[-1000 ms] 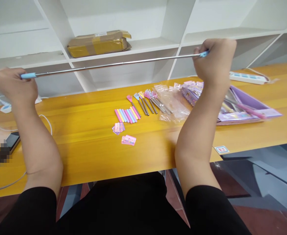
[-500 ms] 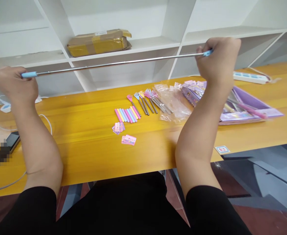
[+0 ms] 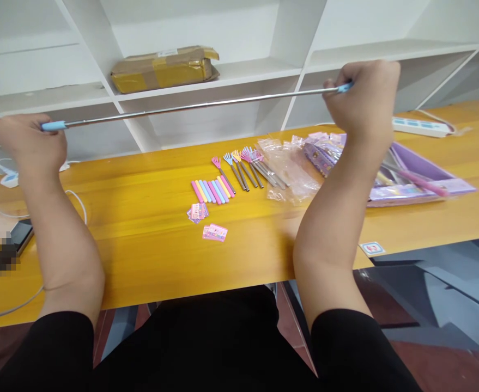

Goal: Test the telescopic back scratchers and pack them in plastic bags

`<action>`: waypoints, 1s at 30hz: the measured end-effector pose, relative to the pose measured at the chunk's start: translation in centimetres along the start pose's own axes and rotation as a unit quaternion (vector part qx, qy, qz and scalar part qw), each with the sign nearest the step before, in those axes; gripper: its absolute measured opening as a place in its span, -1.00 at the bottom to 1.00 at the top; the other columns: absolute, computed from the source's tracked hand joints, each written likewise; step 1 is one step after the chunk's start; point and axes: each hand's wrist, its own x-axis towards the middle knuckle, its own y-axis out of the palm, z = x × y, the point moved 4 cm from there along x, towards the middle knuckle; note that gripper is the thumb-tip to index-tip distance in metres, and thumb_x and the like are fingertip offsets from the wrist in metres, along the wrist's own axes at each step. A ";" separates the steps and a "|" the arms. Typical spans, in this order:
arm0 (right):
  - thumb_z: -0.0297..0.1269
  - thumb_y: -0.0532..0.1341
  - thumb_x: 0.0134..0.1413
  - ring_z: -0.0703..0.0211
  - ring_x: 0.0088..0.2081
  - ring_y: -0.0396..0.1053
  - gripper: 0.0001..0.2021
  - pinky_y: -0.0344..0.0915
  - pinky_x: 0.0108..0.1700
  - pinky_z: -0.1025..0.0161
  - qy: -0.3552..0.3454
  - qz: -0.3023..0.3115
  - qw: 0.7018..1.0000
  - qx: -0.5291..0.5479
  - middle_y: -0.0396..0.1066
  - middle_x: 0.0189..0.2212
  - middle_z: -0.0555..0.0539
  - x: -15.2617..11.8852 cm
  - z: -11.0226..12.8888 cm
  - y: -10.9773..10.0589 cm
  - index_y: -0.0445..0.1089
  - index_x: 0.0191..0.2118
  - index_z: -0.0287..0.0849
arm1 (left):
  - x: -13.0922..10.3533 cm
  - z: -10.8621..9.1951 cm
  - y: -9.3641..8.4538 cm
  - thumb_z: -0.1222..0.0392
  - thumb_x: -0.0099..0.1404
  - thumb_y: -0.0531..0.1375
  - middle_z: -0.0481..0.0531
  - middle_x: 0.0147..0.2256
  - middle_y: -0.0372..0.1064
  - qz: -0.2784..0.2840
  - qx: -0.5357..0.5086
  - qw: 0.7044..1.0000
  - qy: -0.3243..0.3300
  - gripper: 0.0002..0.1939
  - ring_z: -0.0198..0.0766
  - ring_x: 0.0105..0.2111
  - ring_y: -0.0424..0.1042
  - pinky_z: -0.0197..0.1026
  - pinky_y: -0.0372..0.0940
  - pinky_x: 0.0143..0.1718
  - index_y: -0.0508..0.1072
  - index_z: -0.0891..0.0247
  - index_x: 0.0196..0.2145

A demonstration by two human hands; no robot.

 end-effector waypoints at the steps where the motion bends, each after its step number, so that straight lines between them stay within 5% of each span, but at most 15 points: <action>1: -0.31 0.39 0.30 0.16 -0.35 0.12 -0.47 0.08 -0.18 0.06 -0.002 0.004 1.000 0.005 0.00 -0.59 0.06 0.0 -0.2 0.0 0.07 -0.57 0.03 | 0.1 0.1 -0.1 0.07 0.58 -0.01 0.09 -0.26 0.40 -0.034 0.025 0.999 0.004 -0.48 -0.08 -0.27 -0.02 0.05 -0.07 -0.16 0.68 0.36 0.11; 8: -0.25 0.36 0.20 0.15 -0.38 0.09 -0.57 0.09 -0.16 0.02 -0.006 0.008 1.000 0.021 0.01 -0.60 0.06 0.1 -0.7 0.3 0.12 -0.56 0.05 | 0.3 0.1 0.0 0.07 0.57 0.03 0.07 -0.32 0.38 -0.048 0.045 0.998 0.022 -0.49 -0.12 -0.33 -0.09 0.01 -0.02 -0.19 0.73 0.31 0.11; 18: -0.26 0.37 0.15 0.15 -0.39 0.07 -0.59 0.08 -0.20 0.03 -0.013 0.002 1.000 0.009 -0.05 -0.63 0.06 0.1 -0.4 0.4 0.14 -0.57 0.06 | 0.0 -0.4 -0.3 -0.07 0.52 0.09 0.07 -0.32 0.43 -0.045 0.045 0.998 0.013 -0.46 -0.10 -0.31 0.06 0.01 0.04 -0.18 0.75 0.26 0.10; 30: -0.36 0.40 0.24 0.10 -0.37 -0.01 -0.51 0.12 -0.08 0.07 -0.054 0.036 0.997 -0.036 0.04 -0.57 0.07 -0.4 7.2 3.9 0.09 -0.53 0.03 | -1.9 -8.7 0.5 0.24 0.48 0.12 0.19 -0.15 0.64 -0.022 0.014 0.998 0.051 -0.62 -0.02 -0.21 0.41 0.02 0.04 -0.21 0.73 0.20 0.01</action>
